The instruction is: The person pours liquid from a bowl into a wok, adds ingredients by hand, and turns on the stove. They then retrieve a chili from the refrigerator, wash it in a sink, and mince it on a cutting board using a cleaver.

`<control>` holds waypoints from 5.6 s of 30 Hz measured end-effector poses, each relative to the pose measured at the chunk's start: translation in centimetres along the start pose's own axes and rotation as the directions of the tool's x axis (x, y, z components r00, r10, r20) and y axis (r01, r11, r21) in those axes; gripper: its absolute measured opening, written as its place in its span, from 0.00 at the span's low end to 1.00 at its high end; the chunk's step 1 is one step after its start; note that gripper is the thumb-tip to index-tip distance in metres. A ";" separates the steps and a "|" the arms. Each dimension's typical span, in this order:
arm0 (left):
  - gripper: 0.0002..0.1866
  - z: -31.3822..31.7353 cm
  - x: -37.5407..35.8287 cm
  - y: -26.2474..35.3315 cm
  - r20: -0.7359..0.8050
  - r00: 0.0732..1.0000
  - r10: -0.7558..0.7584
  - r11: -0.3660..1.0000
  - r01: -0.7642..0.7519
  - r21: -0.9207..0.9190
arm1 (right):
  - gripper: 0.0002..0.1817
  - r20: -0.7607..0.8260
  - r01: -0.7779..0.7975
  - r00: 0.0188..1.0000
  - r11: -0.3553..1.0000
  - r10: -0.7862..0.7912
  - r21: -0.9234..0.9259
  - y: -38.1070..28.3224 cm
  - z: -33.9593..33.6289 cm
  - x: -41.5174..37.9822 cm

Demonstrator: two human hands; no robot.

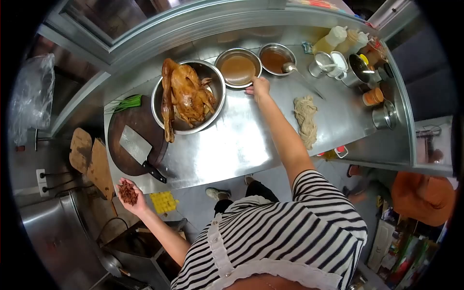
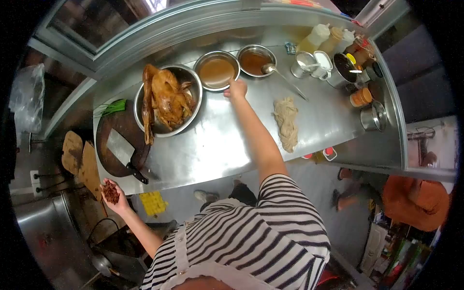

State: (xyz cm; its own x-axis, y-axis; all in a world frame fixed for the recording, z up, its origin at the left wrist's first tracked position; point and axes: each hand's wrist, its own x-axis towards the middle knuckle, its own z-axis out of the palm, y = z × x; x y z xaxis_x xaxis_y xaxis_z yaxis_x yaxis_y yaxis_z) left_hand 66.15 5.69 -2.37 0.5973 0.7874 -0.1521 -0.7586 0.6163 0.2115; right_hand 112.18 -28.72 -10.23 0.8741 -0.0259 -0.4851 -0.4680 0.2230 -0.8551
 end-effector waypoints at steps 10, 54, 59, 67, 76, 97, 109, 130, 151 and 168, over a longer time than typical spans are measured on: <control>0.17 -0.9 -5.9 0.7 0.119 0.993 -0.020 1.000 0.022 -0.015 | 0.07 -0.001 0.054 0.999 0.999 -0.054 0.001 1.6 -4.0 -3.6; 0.13 -23.4 -85.0 30.6 -0.486 -0.050 0.872 -0.019 -0.997 0.069 | 0.31 0.926 0.021 -0.022 0.926 0.377 -0.376 26.4 7.9 -78.3; 0.14 -26.4 -90.3 30.9 -0.534 -0.322 0.782 -0.287 -0.946 0.150 | 0.32 0.854 0.020 -0.248 0.883 0.458 -0.468 33.5 17.0 -93.5; 0.17 -32.8 -106.5 34.2 -0.624 -0.578 0.525 -0.445 -0.812 0.378 | 0.06 0.786 0.009 -0.384 0.853 0.485 -0.522 45.5 23.2 -123.0; 0.18 -32.3 -122.6 53.4 -0.532 -0.599 0.598 -0.460 -0.801 0.384 | 0.06 0.747 0.032 -0.376 0.814 0.548 -0.580 59.4 25.6 -149.0; 0.19 -36.4 -121.9 100.1 -0.242 -0.096 0.965 -0.036 -0.970 0.239 | 0.27 0.833 0.470 -0.269 0.820 0.484 -0.325 77.9 33.0 -165.2; 0.17 -29.9 -104.2 125.2 -0.255 0.391 0.885 0.455 -0.844 0.283 | 0.31 0.737 0.737 -0.676 -0.005 -0.019 0.676 81.1 33.3 -168.1; 0.23 -31.7 -86.1 130.0 -0.520 0.343 0.782 0.573 -0.068 0.817 | 0.34 0.360 0.433 -0.902 -0.518 -0.240 0.738 80.2 30.9 -170.3; 0.10 -34.7 -99.5 123.6 0.267 -0.253 0.930 -0.309 -0.143 0.940 | 0.31 0.761 0.837 -0.539 -0.127 -0.360 0.533 81.6 30.1 -169.9; 0.12 -44.6 -92.3 101.9 0.047 0.673 0.739 -0.632 0.667 0.395 | 0.04 0.910 -0.164 0.070 0.905 0.408 -0.393 70.8 26.0 -162.1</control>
State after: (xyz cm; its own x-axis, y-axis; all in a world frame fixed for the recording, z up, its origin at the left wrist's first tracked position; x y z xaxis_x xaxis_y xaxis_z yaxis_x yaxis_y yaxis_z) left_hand -77.90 -3.69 -9.86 -0.1463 0.9843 0.0992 0.9806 0.1310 0.1461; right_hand -59.28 16.58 12.58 -0.0114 0.9762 -0.2164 -0.6184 -0.1769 -0.7657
